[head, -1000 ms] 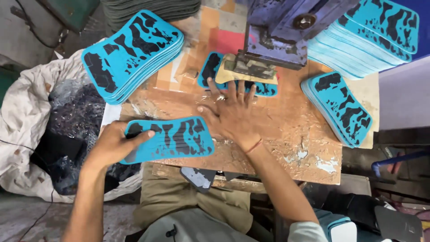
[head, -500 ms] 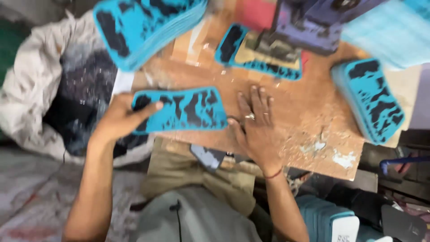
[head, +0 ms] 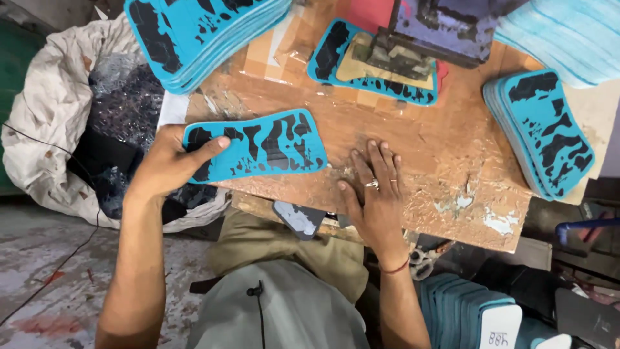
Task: Stamping and sorting blue patterned foam sheets using an industrial press machine on a production floor.
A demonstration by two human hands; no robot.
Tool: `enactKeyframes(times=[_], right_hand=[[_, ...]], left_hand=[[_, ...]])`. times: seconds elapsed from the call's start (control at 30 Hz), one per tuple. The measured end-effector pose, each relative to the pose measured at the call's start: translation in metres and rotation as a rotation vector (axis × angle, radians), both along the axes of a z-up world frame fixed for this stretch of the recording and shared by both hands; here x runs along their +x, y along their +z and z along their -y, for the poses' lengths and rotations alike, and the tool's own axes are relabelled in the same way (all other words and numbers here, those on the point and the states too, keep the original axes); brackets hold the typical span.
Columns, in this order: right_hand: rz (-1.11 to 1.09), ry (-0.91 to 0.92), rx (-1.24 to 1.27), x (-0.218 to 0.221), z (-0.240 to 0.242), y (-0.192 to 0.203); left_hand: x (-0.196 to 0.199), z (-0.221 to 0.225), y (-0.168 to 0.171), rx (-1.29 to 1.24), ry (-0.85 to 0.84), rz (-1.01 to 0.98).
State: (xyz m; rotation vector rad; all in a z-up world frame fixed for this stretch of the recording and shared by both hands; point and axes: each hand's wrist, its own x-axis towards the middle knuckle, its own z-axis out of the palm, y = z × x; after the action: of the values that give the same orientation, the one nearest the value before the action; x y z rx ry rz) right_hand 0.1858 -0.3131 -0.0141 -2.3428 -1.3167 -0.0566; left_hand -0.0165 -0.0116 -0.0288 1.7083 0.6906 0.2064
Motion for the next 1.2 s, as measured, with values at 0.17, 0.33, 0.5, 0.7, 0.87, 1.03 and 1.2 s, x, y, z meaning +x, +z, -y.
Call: enactKeyframes(times=[0.17,0.33,0.5,0.7,0.87,1.03,1.2], right_hand=[[0.048,-0.176,0.153,0.081,0.046,0.038],[0.248,-0.385,-0.029,0.191,0.116,0.067],[0.261,-0.184,0.042,0.193,0.115,0.062],[0.158,-0.651,0.037,0.140,0.102,0.049],[0.172,-0.032,0.063,0.038,0.055,-0.006],[0.091,-0.100,0.137,0.019,0.012,0.006],[0.069,-0.135,0.160,0.025,-0.005,0.003]], left_hand=[[0.002,0.001,0.003,0.055,-0.017,0.096],[-0.009,0.007,-0.007,0.070,0.018,0.080],[0.020,-0.027,0.021,0.218,0.217,0.259],[0.077,-0.104,0.040,0.236,0.341,0.605],[0.072,-0.082,0.040,0.636,0.416,0.565],[0.087,-0.002,0.061,0.791,0.454,0.319],[0.150,0.015,0.016,0.647,-0.007,0.420]])
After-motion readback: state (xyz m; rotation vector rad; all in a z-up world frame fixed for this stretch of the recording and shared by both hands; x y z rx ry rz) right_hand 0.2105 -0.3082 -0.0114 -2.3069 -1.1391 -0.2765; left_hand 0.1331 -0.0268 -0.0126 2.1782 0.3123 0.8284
